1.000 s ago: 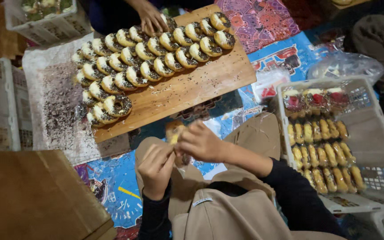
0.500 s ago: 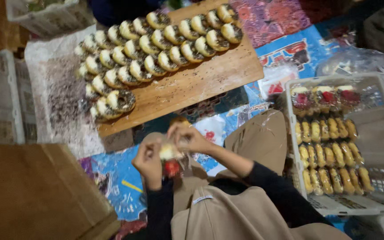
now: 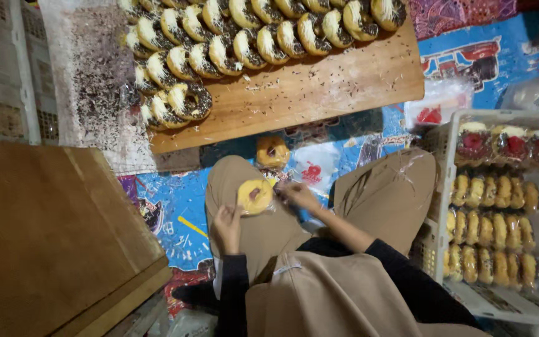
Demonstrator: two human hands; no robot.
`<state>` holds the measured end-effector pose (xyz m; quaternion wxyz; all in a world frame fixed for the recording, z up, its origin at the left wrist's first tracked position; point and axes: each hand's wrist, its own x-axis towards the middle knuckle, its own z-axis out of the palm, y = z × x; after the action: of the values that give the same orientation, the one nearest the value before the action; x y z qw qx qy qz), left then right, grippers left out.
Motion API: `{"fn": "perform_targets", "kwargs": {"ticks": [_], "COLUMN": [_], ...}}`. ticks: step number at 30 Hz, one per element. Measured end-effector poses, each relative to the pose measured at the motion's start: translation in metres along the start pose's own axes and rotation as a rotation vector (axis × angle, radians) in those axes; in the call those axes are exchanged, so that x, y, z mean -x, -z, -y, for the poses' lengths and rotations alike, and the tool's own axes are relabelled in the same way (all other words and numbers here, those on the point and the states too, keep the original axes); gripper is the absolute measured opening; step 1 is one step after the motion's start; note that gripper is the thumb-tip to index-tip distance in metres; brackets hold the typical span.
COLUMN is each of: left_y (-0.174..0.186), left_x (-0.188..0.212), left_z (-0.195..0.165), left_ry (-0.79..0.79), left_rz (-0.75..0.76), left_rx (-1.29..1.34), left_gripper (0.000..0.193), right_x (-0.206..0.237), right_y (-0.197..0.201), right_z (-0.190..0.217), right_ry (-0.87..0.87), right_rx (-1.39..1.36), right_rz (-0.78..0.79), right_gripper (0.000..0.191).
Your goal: The person sits on the floor and individually wraps small pastries in clear plastic bags. They pick up each pastry, place it into a bag, and set the wrapped item into a nearby crate.
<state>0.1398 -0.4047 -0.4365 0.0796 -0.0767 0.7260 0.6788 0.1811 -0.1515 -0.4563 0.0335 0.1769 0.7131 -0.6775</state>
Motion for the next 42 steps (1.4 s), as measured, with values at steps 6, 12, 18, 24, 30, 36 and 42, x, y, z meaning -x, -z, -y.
{"fn": "perform_targets", "kwargs": {"ticks": [6,12,18,24,30,36,42], "left_y": [-0.104,-0.129,-0.128,-0.143,-0.191,-0.227,-0.157], "left_x": [-0.093,-0.083,-0.032,0.025,0.002,0.042,0.009], "left_z": [-0.047,-0.07,-0.09,-0.083,-0.069,-0.079,-0.128], "left_ry": [-0.095,-0.425,-0.598,-0.523,-0.584,-0.876,-0.854], "left_rz": [0.109,0.025,0.007,0.187,0.165,0.648,0.297], "left_rx": [-0.413,-0.905,-0.81,-0.691,-0.163,-0.392,-0.43], "left_gripper": [0.018,0.019,0.042,0.03,0.062,0.031,0.039], "right_x": [-0.051,-0.07,-0.066,-0.054,0.013,0.058,-0.001], "right_y": [0.104,0.102,0.098,0.093,0.098,0.119,0.069], "right_z": [0.035,0.048,0.046,0.064,0.083,0.085,0.101], "right_ry": [0.209,0.193,0.237,-0.009,0.446,0.636,0.377], "right_rx": [0.939,1.353,1.367,1.255,1.344,1.472,1.285], "right_rz": [-0.428,-0.325,-0.321,-0.003,-0.049,-0.267,0.058], "right_gripper": [0.05,0.029,0.033,0.023,0.021,0.042,0.035]}}
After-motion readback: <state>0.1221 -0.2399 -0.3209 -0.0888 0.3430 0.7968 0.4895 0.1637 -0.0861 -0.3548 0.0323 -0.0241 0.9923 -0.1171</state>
